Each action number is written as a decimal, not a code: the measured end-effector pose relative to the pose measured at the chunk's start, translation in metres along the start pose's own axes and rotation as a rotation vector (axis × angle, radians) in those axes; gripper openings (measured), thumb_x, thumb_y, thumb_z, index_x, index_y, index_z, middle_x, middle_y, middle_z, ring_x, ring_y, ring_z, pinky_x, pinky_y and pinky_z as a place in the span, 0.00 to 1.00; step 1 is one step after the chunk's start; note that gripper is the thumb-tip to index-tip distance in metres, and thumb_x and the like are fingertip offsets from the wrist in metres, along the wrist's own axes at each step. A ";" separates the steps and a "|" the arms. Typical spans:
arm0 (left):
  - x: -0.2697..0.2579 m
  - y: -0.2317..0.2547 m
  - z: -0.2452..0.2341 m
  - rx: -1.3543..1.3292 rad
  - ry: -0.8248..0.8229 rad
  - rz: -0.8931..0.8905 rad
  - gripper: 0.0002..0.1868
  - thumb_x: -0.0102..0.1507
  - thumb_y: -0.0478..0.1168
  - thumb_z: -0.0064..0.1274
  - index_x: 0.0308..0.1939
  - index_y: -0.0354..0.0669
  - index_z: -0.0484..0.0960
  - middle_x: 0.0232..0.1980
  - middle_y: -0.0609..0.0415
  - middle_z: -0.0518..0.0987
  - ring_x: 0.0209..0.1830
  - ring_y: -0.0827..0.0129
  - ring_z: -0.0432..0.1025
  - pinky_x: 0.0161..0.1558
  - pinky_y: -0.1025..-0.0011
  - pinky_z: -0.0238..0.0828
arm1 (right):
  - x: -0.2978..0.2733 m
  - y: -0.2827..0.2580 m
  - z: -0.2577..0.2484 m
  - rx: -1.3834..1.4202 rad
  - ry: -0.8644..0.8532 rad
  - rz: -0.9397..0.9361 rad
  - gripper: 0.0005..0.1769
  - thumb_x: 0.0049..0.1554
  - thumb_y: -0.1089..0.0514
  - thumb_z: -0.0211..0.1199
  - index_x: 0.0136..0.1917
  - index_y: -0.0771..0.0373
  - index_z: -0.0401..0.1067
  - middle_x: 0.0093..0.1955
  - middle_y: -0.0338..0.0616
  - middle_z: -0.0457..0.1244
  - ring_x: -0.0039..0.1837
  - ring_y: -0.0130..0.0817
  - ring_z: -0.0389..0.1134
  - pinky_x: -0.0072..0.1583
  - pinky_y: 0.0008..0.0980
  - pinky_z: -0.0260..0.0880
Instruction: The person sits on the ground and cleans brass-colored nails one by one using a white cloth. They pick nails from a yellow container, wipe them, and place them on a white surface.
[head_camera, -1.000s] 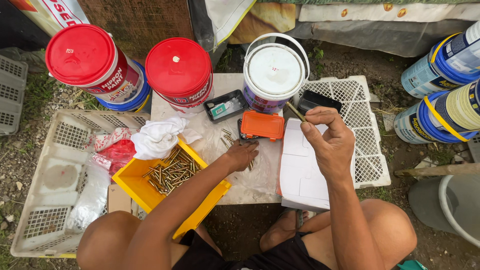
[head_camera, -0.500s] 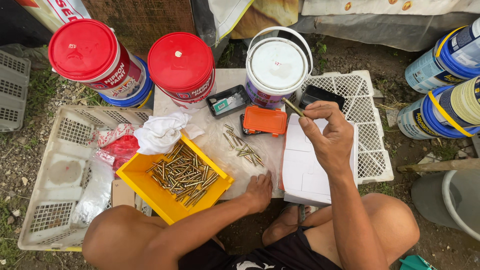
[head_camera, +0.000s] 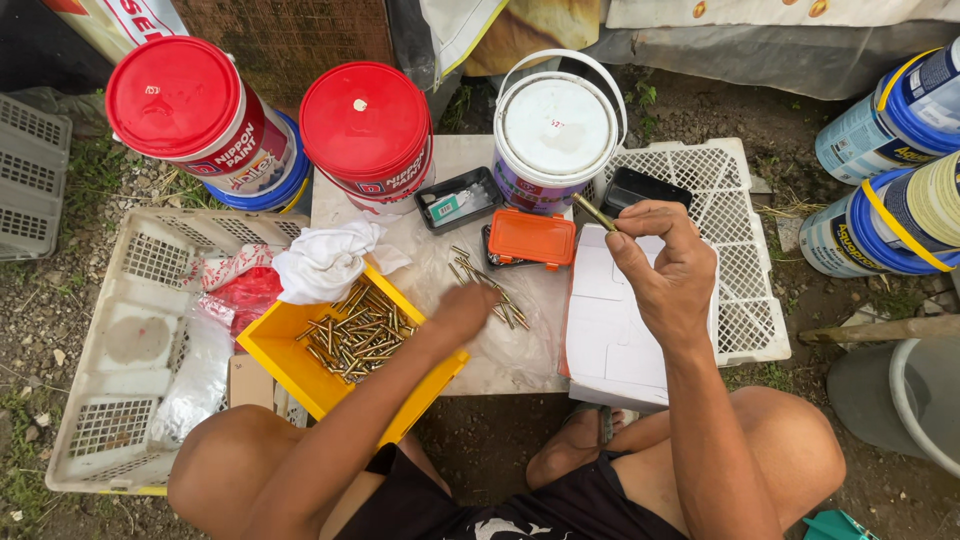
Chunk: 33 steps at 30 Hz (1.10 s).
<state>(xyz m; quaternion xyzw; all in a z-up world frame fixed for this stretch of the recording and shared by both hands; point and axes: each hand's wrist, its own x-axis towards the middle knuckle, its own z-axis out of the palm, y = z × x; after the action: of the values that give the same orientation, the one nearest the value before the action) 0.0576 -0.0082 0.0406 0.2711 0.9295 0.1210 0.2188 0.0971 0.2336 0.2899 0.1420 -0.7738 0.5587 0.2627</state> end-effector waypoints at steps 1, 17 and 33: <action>0.003 -0.015 -0.012 0.091 0.065 -0.061 0.16 0.64 0.33 0.42 0.43 0.52 0.86 0.42 0.53 0.84 0.42 0.52 0.80 0.43 0.51 0.77 | 0.000 0.001 -0.001 -0.005 0.001 -0.002 0.09 0.59 0.62 0.71 0.48 0.71 0.75 0.40 0.48 0.64 0.58 0.42 0.67 0.62 0.38 0.67; 0.043 -0.048 -0.008 0.267 -0.075 -0.031 0.17 0.70 0.40 0.42 0.58 0.64 0.81 0.60 0.52 0.78 0.61 0.51 0.72 0.59 0.48 0.65 | 0.006 -0.002 0.008 -0.050 -0.012 0.008 0.10 0.59 0.59 0.70 0.47 0.69 0.76 0.37 0.46 0.64 0.58 0.41 0.68 0.65 0.39 0.65; 0.060 -0.058 0.035 0.349 -0.062 -0.003 0.21 0.66 0.36 0.40 0.59 0.61 0.79 0.52 0.49 0.82 0.54 0.49 0.76 0.51 0.48 0.66 | 0.003 0.006 0.004 -0.096 -0.017 -0.002 0.09 0.61 0.58 0.69 0.48 0.67 0.76 0.35 0.44 0.65 0.58 0.42 0.68 0.68 0.41 0.59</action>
<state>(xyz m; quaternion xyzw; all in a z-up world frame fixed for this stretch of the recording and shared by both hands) 0.0021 -0.0186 -0.0301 0.3073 0.9295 -0.0507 0.1973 0.0907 0.2324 0.2865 0.1349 -0.8018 0.5194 0.2630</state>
